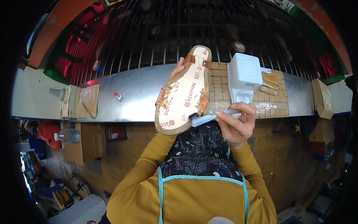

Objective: The person applies glue to the sole of a sandal using a small brush. They repeatedly dip the brush into a white container and spread the adhesive along the edges and surface of the shoe sole.

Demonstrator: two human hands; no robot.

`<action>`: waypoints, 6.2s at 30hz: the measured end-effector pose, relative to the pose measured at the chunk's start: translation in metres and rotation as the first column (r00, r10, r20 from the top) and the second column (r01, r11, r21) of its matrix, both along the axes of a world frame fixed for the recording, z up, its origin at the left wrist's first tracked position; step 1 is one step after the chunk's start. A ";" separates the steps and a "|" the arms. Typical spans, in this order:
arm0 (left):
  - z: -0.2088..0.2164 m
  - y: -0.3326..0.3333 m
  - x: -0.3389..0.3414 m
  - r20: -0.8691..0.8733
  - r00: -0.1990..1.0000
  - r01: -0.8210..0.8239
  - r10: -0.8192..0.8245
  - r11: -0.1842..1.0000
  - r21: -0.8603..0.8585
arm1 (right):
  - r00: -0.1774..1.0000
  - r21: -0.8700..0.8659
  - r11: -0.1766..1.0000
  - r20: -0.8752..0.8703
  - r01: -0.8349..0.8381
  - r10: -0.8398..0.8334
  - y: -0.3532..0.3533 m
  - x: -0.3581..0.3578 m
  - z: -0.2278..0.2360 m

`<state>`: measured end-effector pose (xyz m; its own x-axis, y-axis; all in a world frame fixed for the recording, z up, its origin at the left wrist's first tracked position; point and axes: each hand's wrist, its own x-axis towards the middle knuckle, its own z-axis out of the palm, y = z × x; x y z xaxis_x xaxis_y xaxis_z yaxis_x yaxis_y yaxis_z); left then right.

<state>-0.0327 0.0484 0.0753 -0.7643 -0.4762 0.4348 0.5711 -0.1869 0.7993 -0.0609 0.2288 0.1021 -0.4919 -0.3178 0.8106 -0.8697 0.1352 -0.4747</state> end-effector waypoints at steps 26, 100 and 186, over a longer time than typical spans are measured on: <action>-0.030 -0.039 -0.005 -0.061 0.962 -0.272 0.266 0.917 -0.291 | 0.992 0.103 0.993 -0.114 0.058 -0.046 -0.027 0.017 0.020; -0.022 -0.008 0.052 0.320 0.934 -0.061 0.161 0.952 -0.300 | 0.950 0.094 0.995 0.308 0.023 -0.051 -0.042 -0.013 0.010; 0.011 -0.045 0.024 0.316 0.944 -0.019 -0.097 0.939 0.344 | 0.968 0.164 0.986 0.251 -0.027 -0.016 -0.046 0.002 0.002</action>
